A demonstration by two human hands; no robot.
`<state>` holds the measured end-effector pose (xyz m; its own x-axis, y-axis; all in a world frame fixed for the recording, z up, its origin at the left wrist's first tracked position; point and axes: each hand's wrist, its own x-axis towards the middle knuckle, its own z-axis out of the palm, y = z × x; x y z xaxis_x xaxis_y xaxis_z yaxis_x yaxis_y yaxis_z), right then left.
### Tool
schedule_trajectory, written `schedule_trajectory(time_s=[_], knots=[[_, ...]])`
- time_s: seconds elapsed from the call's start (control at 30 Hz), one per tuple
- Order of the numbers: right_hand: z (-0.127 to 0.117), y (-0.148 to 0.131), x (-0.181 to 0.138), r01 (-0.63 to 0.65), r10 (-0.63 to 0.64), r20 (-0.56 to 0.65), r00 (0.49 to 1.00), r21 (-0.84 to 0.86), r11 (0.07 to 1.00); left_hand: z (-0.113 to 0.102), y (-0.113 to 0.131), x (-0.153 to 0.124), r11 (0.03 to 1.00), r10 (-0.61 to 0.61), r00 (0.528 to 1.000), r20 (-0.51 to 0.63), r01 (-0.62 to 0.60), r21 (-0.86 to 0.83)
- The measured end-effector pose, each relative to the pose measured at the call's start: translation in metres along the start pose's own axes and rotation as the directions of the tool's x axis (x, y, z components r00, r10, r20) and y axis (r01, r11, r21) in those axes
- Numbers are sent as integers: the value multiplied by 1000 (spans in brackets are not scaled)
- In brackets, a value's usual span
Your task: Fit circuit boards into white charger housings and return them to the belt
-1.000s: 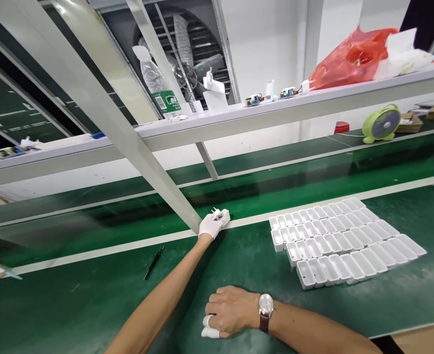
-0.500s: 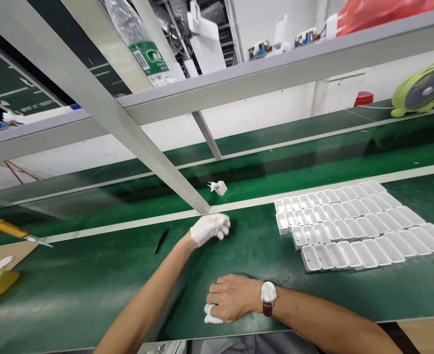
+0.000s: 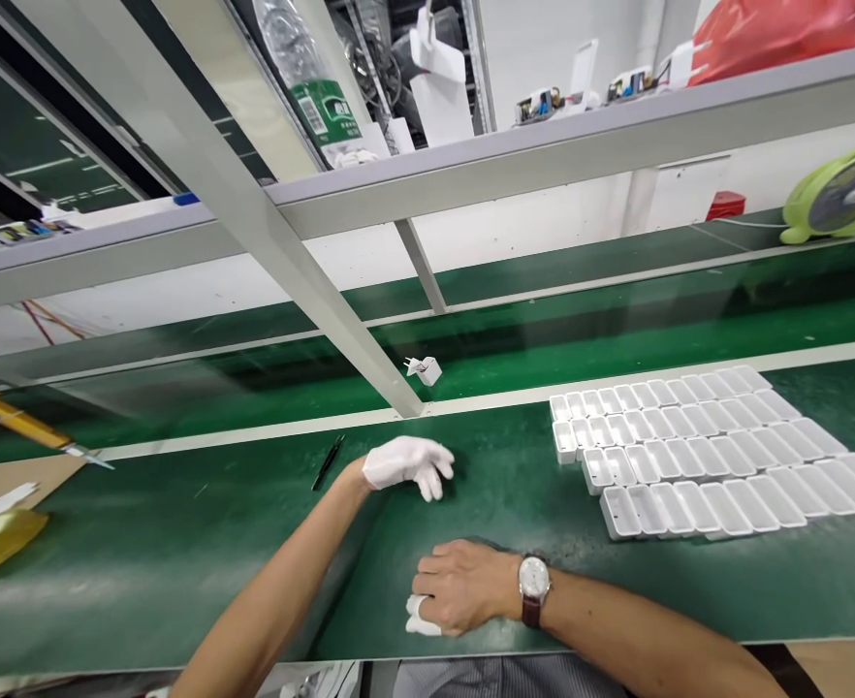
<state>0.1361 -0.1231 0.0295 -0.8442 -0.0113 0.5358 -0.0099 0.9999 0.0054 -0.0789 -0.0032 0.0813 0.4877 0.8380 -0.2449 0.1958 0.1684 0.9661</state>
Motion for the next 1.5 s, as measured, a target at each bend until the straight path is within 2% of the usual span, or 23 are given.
schedule_trajectory(time_s=[0.03,0.13,0.27,0.4,0.5,0.6,0.73,0.83,0.93,1.1,1.5], knots=[[1,0,0,-2,2,5,1000,3,1000,0,-3,-1,997,-14,1000,-23,15,71],[2,1,-2,-6,6,41,999,11,1000,4,-11,3,986,78,972,-223,-43,160],[2,1,-3,-12,11,84,996,14,1000,16,-14,17,993,104,956,-275,-84,83],[2,3,-5,-54,52,109,993,17,998,28,-18,37,993,119,916,-384,-108,51],[0,5,-6,-95,92,91,992,34,995,41,-20,50,993,102,943,-317,-114,-21],[-4,8,-6,-169,162,91,983,81,982,58,-22,60,987,71,989,-130,-89,-133],[-8,16,-5,-356,347,90,933,108,928,67,-21,72,951,97,995,-4,-94,-296],[-13,29,-2,-403,382,155,911,139,904,60,-22,75,904,137,990,45,-106,-415],[-24,45,6,-430,395,219,892,141,892,51,-27,76,847,167,984,61,-111,-519],[-33,65,14,-438,436,239,867,-48,898,48,-35,80,799,171,981,89,-85,-595],[-20,61,5,-427,440,136,888,-110,897,52,-32,79,749,142,988,60,-67,-659]])
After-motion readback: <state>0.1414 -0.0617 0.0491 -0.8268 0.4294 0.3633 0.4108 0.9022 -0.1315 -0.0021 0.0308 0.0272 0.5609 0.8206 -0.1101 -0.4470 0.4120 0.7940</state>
